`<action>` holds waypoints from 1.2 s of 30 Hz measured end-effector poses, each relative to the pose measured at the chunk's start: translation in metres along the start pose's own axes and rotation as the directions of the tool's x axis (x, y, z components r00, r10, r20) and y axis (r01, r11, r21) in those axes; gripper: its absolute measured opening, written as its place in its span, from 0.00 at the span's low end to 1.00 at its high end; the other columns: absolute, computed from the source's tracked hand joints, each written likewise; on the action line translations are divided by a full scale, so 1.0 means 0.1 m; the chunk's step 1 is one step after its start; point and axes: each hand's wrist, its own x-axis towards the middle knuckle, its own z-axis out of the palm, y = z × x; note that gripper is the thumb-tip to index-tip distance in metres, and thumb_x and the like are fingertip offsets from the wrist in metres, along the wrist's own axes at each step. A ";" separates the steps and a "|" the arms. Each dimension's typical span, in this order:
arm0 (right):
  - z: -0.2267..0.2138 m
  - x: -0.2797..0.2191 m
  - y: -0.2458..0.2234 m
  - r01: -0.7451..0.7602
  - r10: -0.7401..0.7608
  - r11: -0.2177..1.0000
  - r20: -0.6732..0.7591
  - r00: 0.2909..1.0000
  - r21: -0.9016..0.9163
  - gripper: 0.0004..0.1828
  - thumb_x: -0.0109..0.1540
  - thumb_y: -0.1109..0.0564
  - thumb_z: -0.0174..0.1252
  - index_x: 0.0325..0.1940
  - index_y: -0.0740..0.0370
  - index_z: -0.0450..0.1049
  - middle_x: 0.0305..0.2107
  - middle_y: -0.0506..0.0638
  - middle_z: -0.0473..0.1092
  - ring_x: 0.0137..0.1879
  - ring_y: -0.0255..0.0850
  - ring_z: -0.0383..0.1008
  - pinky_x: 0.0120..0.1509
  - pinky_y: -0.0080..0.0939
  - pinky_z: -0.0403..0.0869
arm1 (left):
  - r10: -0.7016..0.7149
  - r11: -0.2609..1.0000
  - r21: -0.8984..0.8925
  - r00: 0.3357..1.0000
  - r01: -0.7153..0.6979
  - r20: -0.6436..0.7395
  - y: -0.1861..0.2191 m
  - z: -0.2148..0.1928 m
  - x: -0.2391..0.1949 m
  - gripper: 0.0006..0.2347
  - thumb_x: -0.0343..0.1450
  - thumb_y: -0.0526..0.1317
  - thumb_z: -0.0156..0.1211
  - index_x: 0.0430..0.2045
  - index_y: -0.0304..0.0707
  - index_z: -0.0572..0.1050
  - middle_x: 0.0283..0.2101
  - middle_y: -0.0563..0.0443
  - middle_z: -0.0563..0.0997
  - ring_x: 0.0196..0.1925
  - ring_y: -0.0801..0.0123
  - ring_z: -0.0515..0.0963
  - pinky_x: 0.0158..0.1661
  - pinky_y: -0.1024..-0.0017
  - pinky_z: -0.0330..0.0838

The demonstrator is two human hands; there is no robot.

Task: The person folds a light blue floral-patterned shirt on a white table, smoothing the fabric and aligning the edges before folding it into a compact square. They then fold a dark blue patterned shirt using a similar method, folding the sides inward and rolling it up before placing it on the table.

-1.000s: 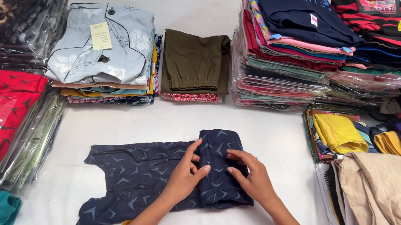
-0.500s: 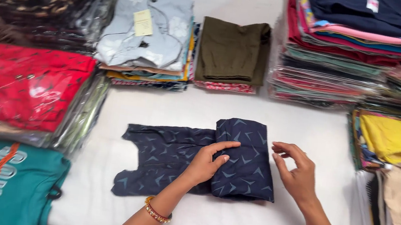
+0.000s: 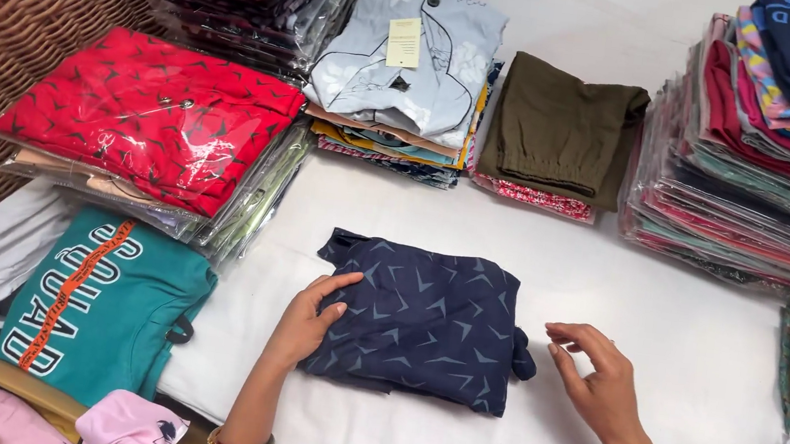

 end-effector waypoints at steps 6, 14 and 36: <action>0.34 0.57 -0.83 0.387 -0.385 0.922 0.138 0.913 0.012 0.11 0.58 0.61 0.63 0.45 0.59 0.80 0.39 0.49 0.79 0.46 0.44 0.80 0.52 0.42 0.76 | 0.019 0.994 0.107 0.980 0.003 -0.198 0.20 -0.05 -0.23 0.20 0.68 0.28 0.58 0.56 0.44 0.77 0.49 0.51 0.77 0.47 0.65 0.77 0.51 0.72 0.69; 1.42 1.60 -1.15 0.528 -0.498 0.849 0.389 0.775 0.033 0.12 0.59 0.60 0.61 0.48 0.56 0.78 0.44 0.49 0.76 0.55 0.50 0.74 0.59 0.48 0.71 | -0.028 0.849 0.466 0.901 0.250 -0.432 0.27 -0.02 -0.80 0.18 0.72 0.37 0.57 0.59 0.49 0.73 0.38 0.43 0.77 0.36 0.54 0.81 0.40 0.60 0.74; 0.50 1.64 -1.67 0.444 -0.519 0.853 0.528 0.672 0.273 0.39 0.50 0.59 0.72 0.66 0.52 0.70 0.54 0.54 0.76 0.58 0.50 0.78 0.63 0.44 0.73 | -0.065 0.995 0.062 0.968 0.083 -0.244 0.51 0.06 -0.44 0.32 0.60 0.31 0.71 0.62 0.48 0.68 0.43 0.46 0.82 0.41 0.70 0.82 0.41 0.71 0.76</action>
